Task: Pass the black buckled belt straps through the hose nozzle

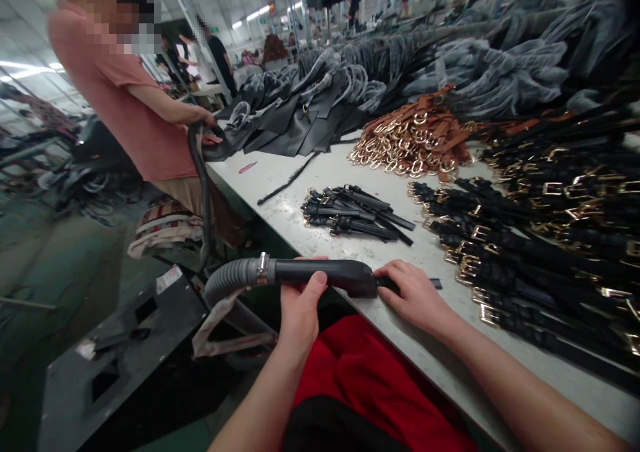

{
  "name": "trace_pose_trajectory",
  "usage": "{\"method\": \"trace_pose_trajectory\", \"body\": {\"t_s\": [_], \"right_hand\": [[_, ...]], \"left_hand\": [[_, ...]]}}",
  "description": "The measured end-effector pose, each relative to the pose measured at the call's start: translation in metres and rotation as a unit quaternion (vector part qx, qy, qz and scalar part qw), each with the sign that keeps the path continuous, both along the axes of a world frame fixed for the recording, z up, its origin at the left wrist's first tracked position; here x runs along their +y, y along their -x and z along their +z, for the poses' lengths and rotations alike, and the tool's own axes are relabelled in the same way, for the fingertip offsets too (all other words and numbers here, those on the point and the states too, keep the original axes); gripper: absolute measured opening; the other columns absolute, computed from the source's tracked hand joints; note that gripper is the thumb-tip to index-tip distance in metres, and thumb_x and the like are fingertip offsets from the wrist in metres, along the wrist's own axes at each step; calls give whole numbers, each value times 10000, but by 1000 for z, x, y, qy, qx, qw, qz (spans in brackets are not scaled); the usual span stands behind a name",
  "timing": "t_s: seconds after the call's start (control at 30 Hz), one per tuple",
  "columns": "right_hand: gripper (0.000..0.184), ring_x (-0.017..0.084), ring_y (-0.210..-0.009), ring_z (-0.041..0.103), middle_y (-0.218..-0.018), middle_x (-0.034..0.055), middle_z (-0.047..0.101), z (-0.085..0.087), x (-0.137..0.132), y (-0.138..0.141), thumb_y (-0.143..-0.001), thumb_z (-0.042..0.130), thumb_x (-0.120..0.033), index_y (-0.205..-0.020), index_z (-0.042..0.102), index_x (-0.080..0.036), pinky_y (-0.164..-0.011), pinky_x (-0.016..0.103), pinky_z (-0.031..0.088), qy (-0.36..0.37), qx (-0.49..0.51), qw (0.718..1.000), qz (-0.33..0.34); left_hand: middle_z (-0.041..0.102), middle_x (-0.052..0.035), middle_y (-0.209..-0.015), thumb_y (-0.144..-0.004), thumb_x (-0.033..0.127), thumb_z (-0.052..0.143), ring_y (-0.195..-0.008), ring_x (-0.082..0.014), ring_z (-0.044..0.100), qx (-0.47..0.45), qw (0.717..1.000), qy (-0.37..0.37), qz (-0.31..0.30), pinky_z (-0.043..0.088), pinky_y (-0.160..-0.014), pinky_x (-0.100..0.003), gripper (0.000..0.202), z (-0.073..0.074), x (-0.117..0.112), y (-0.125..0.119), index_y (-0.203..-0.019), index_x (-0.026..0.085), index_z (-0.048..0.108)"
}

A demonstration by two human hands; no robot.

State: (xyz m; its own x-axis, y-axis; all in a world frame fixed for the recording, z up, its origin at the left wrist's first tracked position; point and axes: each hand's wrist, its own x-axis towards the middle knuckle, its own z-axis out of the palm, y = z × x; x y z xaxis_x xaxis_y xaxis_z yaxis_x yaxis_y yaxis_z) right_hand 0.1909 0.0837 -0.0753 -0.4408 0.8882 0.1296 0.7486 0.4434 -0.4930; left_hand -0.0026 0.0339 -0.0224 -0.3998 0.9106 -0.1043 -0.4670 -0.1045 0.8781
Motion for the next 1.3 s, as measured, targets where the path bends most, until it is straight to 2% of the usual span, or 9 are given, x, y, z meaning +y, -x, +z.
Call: {"method": "trace_pose_trajectory", "body": {"t_s": [0.17,0.3,0.37,0.6,0.77,0.87,0.93,1.1,1.3], "right_hand": [[227,203,-886,529,-946,73,594,-1,-3,-3,-780,511,-254,-972,613,-194,-777,319,380,-15,2,1000,-2],[267,210,-933,523,-1008,60,595,1,-7,-7,-791,512,-277,-1027,627,-235,-822,338,360,-25,7,999,-26],[258,208,-927,525,-997,61,597,2,-7,-9,-773,514,-252,-999,634,-221,-823,335,361,-17,13,999,-37],[285,206,-918,521,-990,84,580,4,-6,-17,-728,480,-165,-986,601,-167,-825,318,378,-14,28,999,-18],[273,206,-938,518,-990,81,581,2,-6,-21,-752,477,-170,-996,599,-172,-843,323,381,-9,45,999,-11],[272,215,-943,514,-992,93,574,1,-5,-22,-743,487,-167,-996,588,-157,-844,334,390,-8,45,999,-17],[303,222,-957,511,-1011,105,569,1,-6,-22,-742,485,-161,-1033,569,-143,-848,341,396,-7,50,999,-21],[479,240,-992,512,-1070,124,584,0,-7,-23,-745,485,-161,-1220,463,-101,-888,378,391,-2,63,998,-31],[487,238,-1028,514,-1127,142,579,-1,-7,-24,-737,465,-143,-1221,473,-89,-916,371,384,-10,66,997,-37]], "left_hand": [[674,-48,-892,-661,318,733,-879,-186,635,-14,1000,13,-18,480,-841,-381,321,5,11,-2,-888,162,569],[677,-36,-924,-664,301,734,-903,-186,634,29,1000,-9,1,472,-855,-382,316,18,5,19,-908,181,573],[674,-26,-933,-674,292,726,-908,-181,630,49,999,-12,1,473,-852,-376,314,22,-1,19,-927,196,567],[670,-18,-899,-674,260,721,-853,-169,623,165,983,-47,-68,451,-874,-328,231,19,2,-18,-864,195,607],[660,-14,-933,-687,250,710,-892,-171,613,145,987,-27,-59,438,-901,-354,247,23,7,-16,-896,203,586],[664,-20,-930,-674,265,716,-880,-173,617,150,984,-43,-88,447,-886,-355,253,21,8,-24,-881,197,588],[670,-30,-906,-657,273,726,-854,-172,621,172,978,-46,-107,452,-871,-351,265,20,10,-30,-866,182,591],[678,-31,-907,-631,295,738,-856,-186,630,180,978,-25,-101,454,-873,-375,317,22,13,-36,-876,193,565],[676,-48,-933,-649,295,730,-879,-194,628,182,974,-19,-136,469,-862,-377,302,16,17,-32,-889,182,586]]}}
